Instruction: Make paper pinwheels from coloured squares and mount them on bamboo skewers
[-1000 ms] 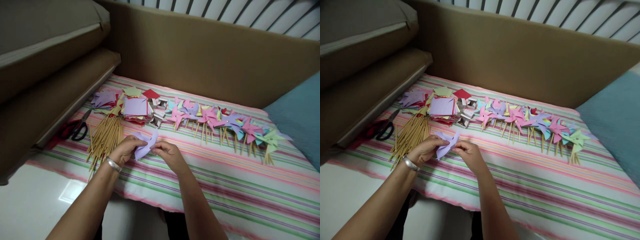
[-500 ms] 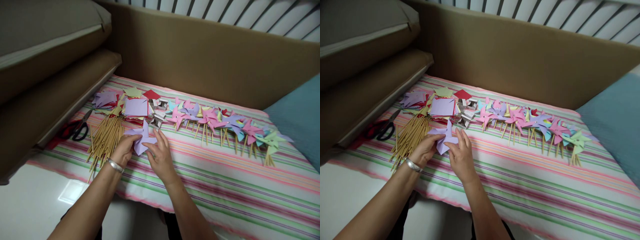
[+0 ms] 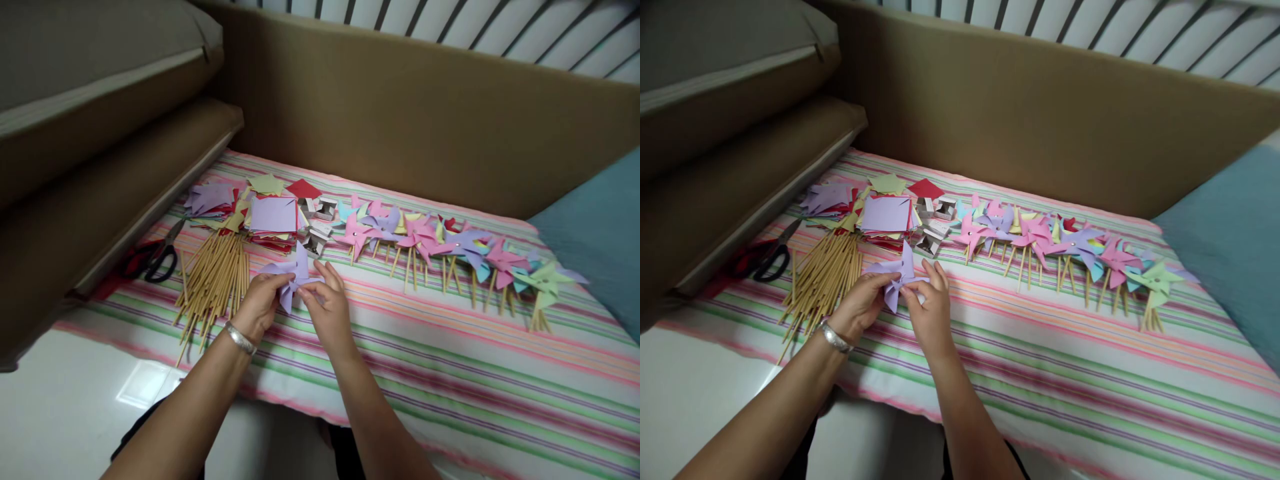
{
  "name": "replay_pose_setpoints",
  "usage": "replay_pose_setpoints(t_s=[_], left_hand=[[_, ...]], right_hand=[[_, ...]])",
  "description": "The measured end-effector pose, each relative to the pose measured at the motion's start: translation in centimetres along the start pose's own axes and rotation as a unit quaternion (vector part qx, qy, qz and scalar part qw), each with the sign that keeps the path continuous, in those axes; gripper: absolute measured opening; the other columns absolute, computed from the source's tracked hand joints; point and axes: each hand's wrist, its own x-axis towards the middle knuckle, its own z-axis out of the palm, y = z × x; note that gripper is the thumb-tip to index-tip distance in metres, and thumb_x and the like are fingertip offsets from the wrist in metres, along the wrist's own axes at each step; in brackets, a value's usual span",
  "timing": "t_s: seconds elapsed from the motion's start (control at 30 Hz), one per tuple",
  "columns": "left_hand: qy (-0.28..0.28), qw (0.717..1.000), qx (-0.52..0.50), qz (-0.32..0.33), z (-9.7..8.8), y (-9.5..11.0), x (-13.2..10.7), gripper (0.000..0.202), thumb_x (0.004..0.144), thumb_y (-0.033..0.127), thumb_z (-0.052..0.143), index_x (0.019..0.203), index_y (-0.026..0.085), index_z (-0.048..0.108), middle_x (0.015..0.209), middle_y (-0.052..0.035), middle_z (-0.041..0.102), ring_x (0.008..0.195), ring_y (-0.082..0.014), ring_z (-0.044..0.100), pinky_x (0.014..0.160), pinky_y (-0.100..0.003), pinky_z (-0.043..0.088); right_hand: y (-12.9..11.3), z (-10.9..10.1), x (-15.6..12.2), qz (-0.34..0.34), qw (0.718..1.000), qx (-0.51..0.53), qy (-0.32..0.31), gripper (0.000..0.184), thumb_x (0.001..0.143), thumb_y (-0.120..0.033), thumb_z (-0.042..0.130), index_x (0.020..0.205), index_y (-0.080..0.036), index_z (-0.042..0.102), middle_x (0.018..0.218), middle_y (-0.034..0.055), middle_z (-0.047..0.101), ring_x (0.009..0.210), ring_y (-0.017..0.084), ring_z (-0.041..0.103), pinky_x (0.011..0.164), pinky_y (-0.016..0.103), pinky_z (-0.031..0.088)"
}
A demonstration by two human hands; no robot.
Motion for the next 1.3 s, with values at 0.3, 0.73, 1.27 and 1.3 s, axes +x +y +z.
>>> replay_pose_setpoints(t_s=[0.3,0.73,1.27,1.3], left_hand=[[-0.030,0.999,-0.009,0.006,0.7,-1.2,-0.2,0.015,0.056,0.016,0.074,0.070,0.010,0.070,0.066,-0.0037,0.068,0.059,-0.0113,0.059,0.059,-0.021,0.045],[-0.017,0.999,-0.028,-0.026,1.2,-1.6,-0.4,0.016,0.055,0.013,0.077,0.069,0.010,0.069,0.070,-0.0042,0.070,0.063,-0.0127,0.062,0.065,-0.023,0.047],[-0.037,0.999,-0.012,-0.015,1.3,-1.6,-0.7,0.016,0.057,0.014,0.077,0.071,0.010,0.069,0.072,-0.0046,0.070,0.066,-0.0118,0.062,0.065,-0.020,0.047],[-0.029,0.999,-0.015,-0.019,1.2,-1.6,-0.6,0.017,0.057,0.014,0.077,0.072,0.010,0.069,0.072,-0.0049,0.070,0.065,-0.0125,0.063,0.065,-0.021,0.048]], right_hand=[[-0.1,-0.4,0.4,0.106,0.993,0.037,0.041,0.011,0.072,-0.027,0.066,0.063,-0.022,0.068,0.125,0.0090,0.057,0.128,0.027,0.037,0.106,0.047,0.024],[0.5,-0.5,0.8,0.132,0.988,0.047,0.062,0.016,0.068,-0.027,0.069,0.055,-0.021,0.064,0.117,0.0106,0.061,0.123,0.028,0.043,0.104,0.049,0.027],[0.5,-0.5,1.2,0.144,0.987,0.049,0.056,0.013,0.066,-0.023,0.068,0.054,-0.021,0.064,0.108,0.0101,0.065,0.116,0.029,0.050,0.101,0.047,0.032],[0.4,-0.6,1.2,0.141,0.987,0.057,0.050,0.012,0.067,-0.024,0.068,0.056,-0.021,0.065,0.109,0.0101,0.065,0.116,0.029,0.050,0.100,0.048,0.033]])
